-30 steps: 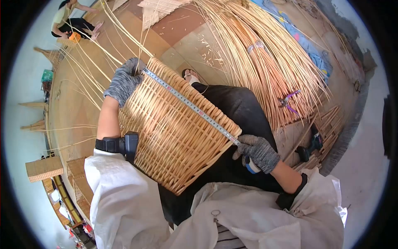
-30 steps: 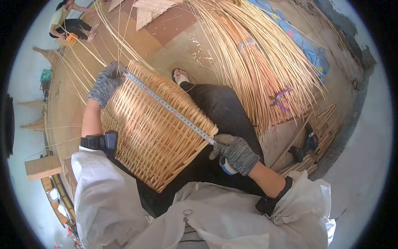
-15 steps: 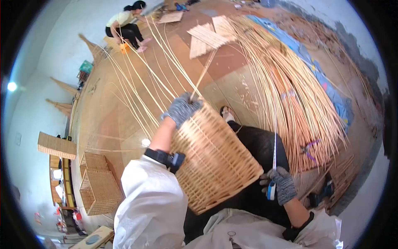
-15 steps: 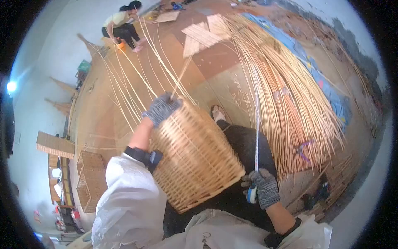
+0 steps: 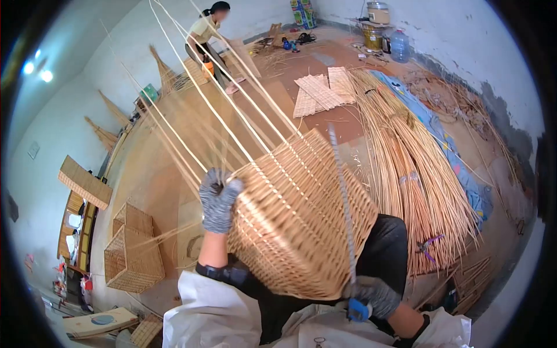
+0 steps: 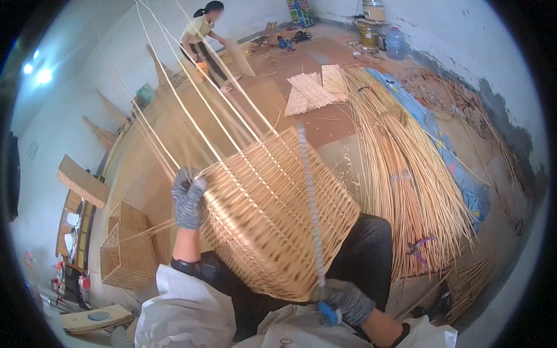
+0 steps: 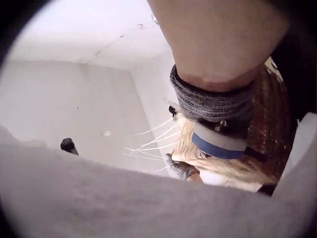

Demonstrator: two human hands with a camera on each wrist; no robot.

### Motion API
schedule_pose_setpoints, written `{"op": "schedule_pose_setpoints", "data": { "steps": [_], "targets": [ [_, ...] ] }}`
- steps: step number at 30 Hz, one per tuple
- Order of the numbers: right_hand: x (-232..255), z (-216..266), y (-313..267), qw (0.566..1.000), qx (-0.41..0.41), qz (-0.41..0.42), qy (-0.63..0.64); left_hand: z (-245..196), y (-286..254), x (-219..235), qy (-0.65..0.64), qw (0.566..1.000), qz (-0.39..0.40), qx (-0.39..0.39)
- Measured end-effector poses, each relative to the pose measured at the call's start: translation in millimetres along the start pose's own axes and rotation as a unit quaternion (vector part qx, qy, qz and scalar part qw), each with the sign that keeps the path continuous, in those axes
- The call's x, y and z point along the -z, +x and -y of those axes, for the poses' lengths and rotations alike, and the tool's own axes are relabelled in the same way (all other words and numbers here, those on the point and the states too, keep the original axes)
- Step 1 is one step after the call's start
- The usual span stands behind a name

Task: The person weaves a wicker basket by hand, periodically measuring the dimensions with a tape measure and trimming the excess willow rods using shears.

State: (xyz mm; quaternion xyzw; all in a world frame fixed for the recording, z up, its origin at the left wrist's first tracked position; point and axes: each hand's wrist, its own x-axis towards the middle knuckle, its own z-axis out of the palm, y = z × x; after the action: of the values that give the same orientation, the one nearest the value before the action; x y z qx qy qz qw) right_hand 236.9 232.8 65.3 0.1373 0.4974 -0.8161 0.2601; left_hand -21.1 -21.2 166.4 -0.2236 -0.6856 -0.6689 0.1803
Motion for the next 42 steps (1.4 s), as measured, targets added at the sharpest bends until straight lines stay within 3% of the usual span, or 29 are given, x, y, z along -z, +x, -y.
{"op": "schedule_pose_setpoints", "data": {
  "steps": [1, 4, 5, 6, 8, 10, 12, 13, 14, 16, 19, 22, 24, 26, 27, 29, 30, 32, 33, 34, 36, 37, 38, 39, 40, 42],
  "targets": [
    [-12.2, -1.3, 1.5, 0.999, -0.023, 0.049, 0.003, -0.6, -1.3, 13.7, -0.06, 0.998, -0.002, 0.001],
    [-42.7, -17.1, 13.8, 0.985, -0.035, 0.168, -0.005, 25.4, -15.0, 55.6, -0.014, 0.996, -0.026, 0.081],
    [-48.7, -22.4, 20.2, 0.978, -0.029, 0.206, -0.012, 35.3, -22.1, 70.2, 0.033, 0.996, 0.015, 0.08],
    [-41.2, -23.1, 25.6, 0.98, -0.016, 0.197, 0.024, 49.1, -35.6, 74.8, 0.0, 0.993, 0.024, 0.119],
    [-4.0, -14.2, 33.5, 0.98, 0.009, 0.173, 0.094, 72.2, -65.8, 69.9, 0.015, 0.993, 0.016, 0.115],
    [37.0, 15.5, 38.9, 0.975, 0.188, -0.112, 0.039, 89.7, -85.5, 68.7, -0.013, 0.986, -0.054, 0.157],
    [85.4, 50.3, 69.9, 0.926, 0.335, -0.175, 0.023, 90.1, -92.1, 59.5, -0.046, 0.981, -0.098, 0.158],
    [126.6, 51.1, 89.9, 0.921, 0.321, -0.202, -0.093, 82.2, -92.3, 47.8, -0.061, 0.982, -0.112, 0.141],
    [130.8, 59.5, 95.9, 0.951, 0.235, -0.187, -0.07, 77.6, -95.0, 42.7, -0.075, 0.981, -0.129, 0.126],
    [132.3, 43.6, 110.8, 0.977, 0.172, -0.121, 0.045, 90.4, -97.7, 45.7, -0.029, 0.988, -0.095, 0.118],
    [130.6, 33.1, 109.4, 0.963, 0.209, -0.131, -0.112, 91.7, -93.2, 34.4, -0.009, 0.974, -0.123, 0.191],
    [101.9, 26.4, 91.1, 0.953, 0.238, -0.178, -0.055, 110.5, -90.9, 43.9, 0.042, 0.966, -0.104, 0.234],
    [125.6, 16.5, 89.4, 0.958, 0.206, -0.164, -0.115, 126.7, -91.5, 55.5, 0.068, 0.962, -0.094, 0.248],
    [134.6, 11.2, 96.5, 0.954, 0.208, -0.165, -0.137, 110.8, -77.5, 66.6, 0.064, 0.96, -0.018, 0.271],
    [131.4, 10.8, 98.4, 0.944, 0.248, -0.156, -0.154, 116.7, -72.1, 76.3, 0.062, 0.957, 0.013, 0.283],
    [104.7, 9.7, 92.6, 0.889, 0.319, -0.257, -0.207, 114.2, -66.6, 84.6, 0.072, 0.956, 0.051, 0.279],
    [83.0, 13.1, 85.9, 0.854, 0.351, -0.304, -0.233, 99.1, -67.1, 77.5, 0.163, 0.951, -0.007, 0.262],
    [55.4, 14.1, 62.2, 0.888, 0.33, -0.245, -0.208, 70.8, -82.2, 57.2, 0.338, 0.906, -0.12, 0.223],
    [52.0, 2.0, 54.9, 0.92, 0.302, -0.203, -0.143, 70.8, -91.3, 53.2, 0.356, 0.908, -0.192, 0.112],
    [43.2, -4.6, 50.4, 0.946, 0.272, -0.161, -0.075, 68.2, -91.5, 47.6, 0.349, 0.924, -0.148, 0.039],
    [-1.3, 7.0, 32.8, 0.99, -0.014, -0.137, 0.017, 54.4, -95.4, 32.7, 0.324, 0.939, -0.059, -0.102],
    [-8.1, -4.5, 33.7, 0.992, -0.022, -0.102, -0.067, 53.1, -86.4, 28.5, 0.402, 0.908, 0.007, -0.117],
    [-11.6, -16.8, 38.0, 0.986, -0.028, -0.065, -0.153, 58.4, -75.1, 22.6, 0.44, 0.887, 0.009, -0.137],
    [-18.1, -24.1, 41.5, 0.995, -0.067, -0.054, -0.053, 63.2, -60.5, 15.6, 0.478, 0.864, 0.01, -0.158],
    [-15.3, -32.8, 46.5, 0.996, -0.074, -0.032, -0.041, 64.9, -41.8, 10.9, 0.515, 0.838, 0.013, -0.179],
    [-25.3, -43.9, 45.9, 0.993, -0.103, -0.065, -0.012, 89.0, -23.8, 9.1, 0.565, 0.813, 0.133, -0.057]
  ]
}}
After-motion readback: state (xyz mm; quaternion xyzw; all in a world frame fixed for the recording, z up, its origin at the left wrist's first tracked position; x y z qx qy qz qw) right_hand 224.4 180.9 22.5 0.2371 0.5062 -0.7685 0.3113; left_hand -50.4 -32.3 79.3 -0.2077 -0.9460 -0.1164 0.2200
